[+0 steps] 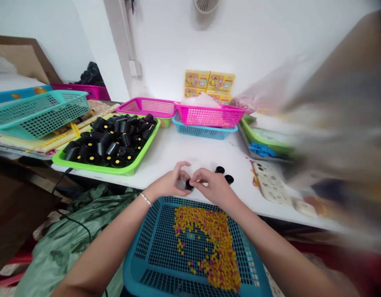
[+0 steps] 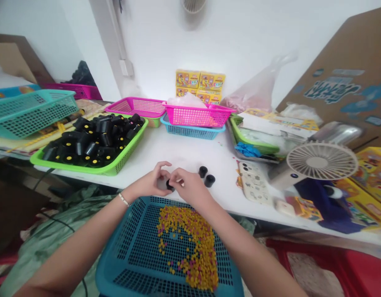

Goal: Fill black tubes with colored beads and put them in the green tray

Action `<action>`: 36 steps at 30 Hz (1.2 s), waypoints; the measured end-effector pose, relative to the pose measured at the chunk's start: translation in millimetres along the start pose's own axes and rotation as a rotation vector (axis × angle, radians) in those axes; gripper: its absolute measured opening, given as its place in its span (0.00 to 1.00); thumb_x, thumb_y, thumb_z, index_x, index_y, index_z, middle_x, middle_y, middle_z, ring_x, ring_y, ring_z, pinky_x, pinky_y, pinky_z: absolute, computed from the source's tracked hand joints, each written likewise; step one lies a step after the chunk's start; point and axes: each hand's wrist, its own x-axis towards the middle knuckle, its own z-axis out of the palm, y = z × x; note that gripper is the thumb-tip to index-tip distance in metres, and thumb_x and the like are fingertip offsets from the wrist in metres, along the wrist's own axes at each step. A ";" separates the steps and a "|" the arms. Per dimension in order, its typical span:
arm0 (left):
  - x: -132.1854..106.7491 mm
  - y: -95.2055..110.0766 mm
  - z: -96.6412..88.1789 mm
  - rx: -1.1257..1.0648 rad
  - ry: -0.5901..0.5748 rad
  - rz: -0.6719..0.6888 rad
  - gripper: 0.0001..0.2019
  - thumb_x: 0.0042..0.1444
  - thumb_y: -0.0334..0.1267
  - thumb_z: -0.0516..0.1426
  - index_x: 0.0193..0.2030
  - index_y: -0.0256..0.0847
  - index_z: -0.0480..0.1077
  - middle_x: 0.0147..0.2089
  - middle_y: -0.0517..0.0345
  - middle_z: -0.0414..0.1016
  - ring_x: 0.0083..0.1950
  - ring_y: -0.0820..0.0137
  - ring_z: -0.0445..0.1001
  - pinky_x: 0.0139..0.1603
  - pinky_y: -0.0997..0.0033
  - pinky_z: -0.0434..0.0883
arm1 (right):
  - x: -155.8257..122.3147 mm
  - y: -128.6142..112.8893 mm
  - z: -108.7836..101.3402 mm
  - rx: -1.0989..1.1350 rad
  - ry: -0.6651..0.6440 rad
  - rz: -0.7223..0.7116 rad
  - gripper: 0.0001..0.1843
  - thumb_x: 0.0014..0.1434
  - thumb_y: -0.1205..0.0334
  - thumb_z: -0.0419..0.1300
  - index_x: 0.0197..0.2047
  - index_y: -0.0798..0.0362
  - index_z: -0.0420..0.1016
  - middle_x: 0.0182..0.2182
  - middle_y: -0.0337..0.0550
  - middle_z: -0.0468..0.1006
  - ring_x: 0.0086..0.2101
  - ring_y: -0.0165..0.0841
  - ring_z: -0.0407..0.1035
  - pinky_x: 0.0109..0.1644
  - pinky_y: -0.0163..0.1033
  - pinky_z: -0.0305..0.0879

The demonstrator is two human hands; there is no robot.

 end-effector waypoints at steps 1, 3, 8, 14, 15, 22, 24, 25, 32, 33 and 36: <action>-0.2 -0.4 -0.1 0.008 0.003 0.001 0.39 0.46 0.33 0.63 0.60 0.44 0.45 0.40 0.55 0.72 0.41 0.70 0.70 0.45 0.67 0.66 | -0.4 -0.1 -0.8 0.052 0.005 0.045 0.03 0.55 0.66 0.61 0.33 0.49 0.71 0.31 0.37 0.79 0.34 0.31 0.73 0.39 0.37 0.66; -0.4 -1.3 0.2 0.027 0.014 0.000 0.40 0.46 0.33 0.63 0.61 0.43 0.44 0.40 0.55 0.73 0.41 0.69 0.70 0.45 0.66 0.66 | -0.8 0.0 -2.3 0.122 0.019 0.137 0.04 0.52 0.65 0.63 0.32 0.50 0.70 0.31 0.38 0.79 0.35 0.32 0.74 0.38 0.37 0.67; -0.9 -2.2 0.7 0.037 0.029 0.002 0.42 0.45 0.33 0.64 0.62 0.43 0.42 0.41 0.53 0.73 0.42 0.68 0.71 0.46 0.66 0.67 | 2.0 -1.3 -3.7 0.149 0.013 0.303 0.06 0.49 0.64 0.65 0.32 0.50 0.72 0.27 0.38 0.79 0.32 0.32 0.74 0.39 0.38 0.67; -1.7 0.8 -0.2 0.012 0.033 -0.037 0.44 0.44 0.33 0.64 0.63 0.43 0.43 0.40 0.53 0.75 0.41 0.68 0.72 0.45 0.66 0.68 | 8.3 -3.7 2.2 0.478 -0.024 0.434 0.09 0.46 0.63 0.66 0.32 0.53 0.71 0.24 0.35 0.73 0.20 0.24 0.63 0.22 0.31 0.59; -1.8 0.8 -0.3 0.002 0.036 -0.047 0.44 0.43 0.33 0.65 0.64 0.43 0.43 0.39 0.53 0.76 0.40 0.68 0.72 0.45 0.66 0.68 | 8.5 -3.0 3.9 0.555 -0.040 0.488 0.10 0.46 0.63 0.66 0.34 0.53 0.72 0.23 0.34 0.71 0.19 0.23 0.61 0.20 0.31 0.56; -2.2 -0.4 -2.6 0.006 0.062 -0.100 0.51 0.40 0.36 0.67 0.67 0.44 0.41 0.32 0.59 0.76 0.33 0.70 0.74 0.38 0.69 0.71 | 2.6 10.6 16.7 0.983 -0.115 0.742 0.14 0.49 0.64 0.65 0.41 0.56 0.76 0.24 0.37 0.72 0.22 0.22 0.65 0.26 0.26 0.68; -2.1 0.3 -3.7 0.028 0.062 -0.111 0.51 0.41 0.37 0.67 0.68 0.45 0.42 0.31 0.59 0.76 0.32 0.70 0.74 0.38 0.69 0.71 | 1.7 13.0 18.8 1.034 -0.102 0.748 0.13 0.49 0.64 0.66 0.40 0.56 0.76 0.26 0.38 0.74 0.24 0.22 0.67 0.30 0.27 0.71; -2.0 0.6 -4.1 0.032 0.058 -0.115 0.51 0.41 0.37 0.67 0.68 0.45 0.42 0.31 0.59 0.76 0.32 0.70 0.74 0.38 0.69 0.71 | 1.8 13.6 19.2 1.050 -0.099 0.749 0.13 0.49 0.65 0.66 0.40 0.56 0.76 0.27 0.39 0.74 0.25 0.23 0.67 0.31 0.27 0.72; -1.8 -0.1 -4.3 0.007 0.040 -0.112 0.52 0.40 0.36 0.67 0.68 0.45 0.41 0.32 0.59 0.77 0.32 0.70 0.75 0.37 0.68 0.71 | 6.6 10.2 14.1 1.089 -0.146 0.783 0.08 0.51 0.71 0.63 0.37 0.58 0.76 0.27 0.40 0.75 0.26 0.23 0.70 0.32 0.25 0.73; -1.9 0.1 -4.4 0.002 0.039 -0.110 0.52 0.41 0.36 0.67 0.68 0.45 0.41 0.32 0.59 0.77 0.32 0.70 0.74 0.37 0.68 0.71 | 6.9 10.1 13.5 1.102 -0.157 0.787 0.06 0.51 0.70 0.63 0.36 0.59 0.76 0.27 0.40 0.74 0.26 0.22 0.70 0.33 0.25 0.73; -1.9 0.5 -5.1 -0.011 0.043 -0.110 0.51 0.41 0.37 0.67 0.68 0.45 0.42 0.31 0.60 0.76 0.32 0.70 0.74 0.37 0.69 0.71 | 7.0 12.8 13.5 1.119 -0.164 0.774 0.07 0.51 0.68 0.64 0.36 0.59 0.75 0.27 0.40 0.75 0.25 0.22 0.70 0.32 0.24 0.73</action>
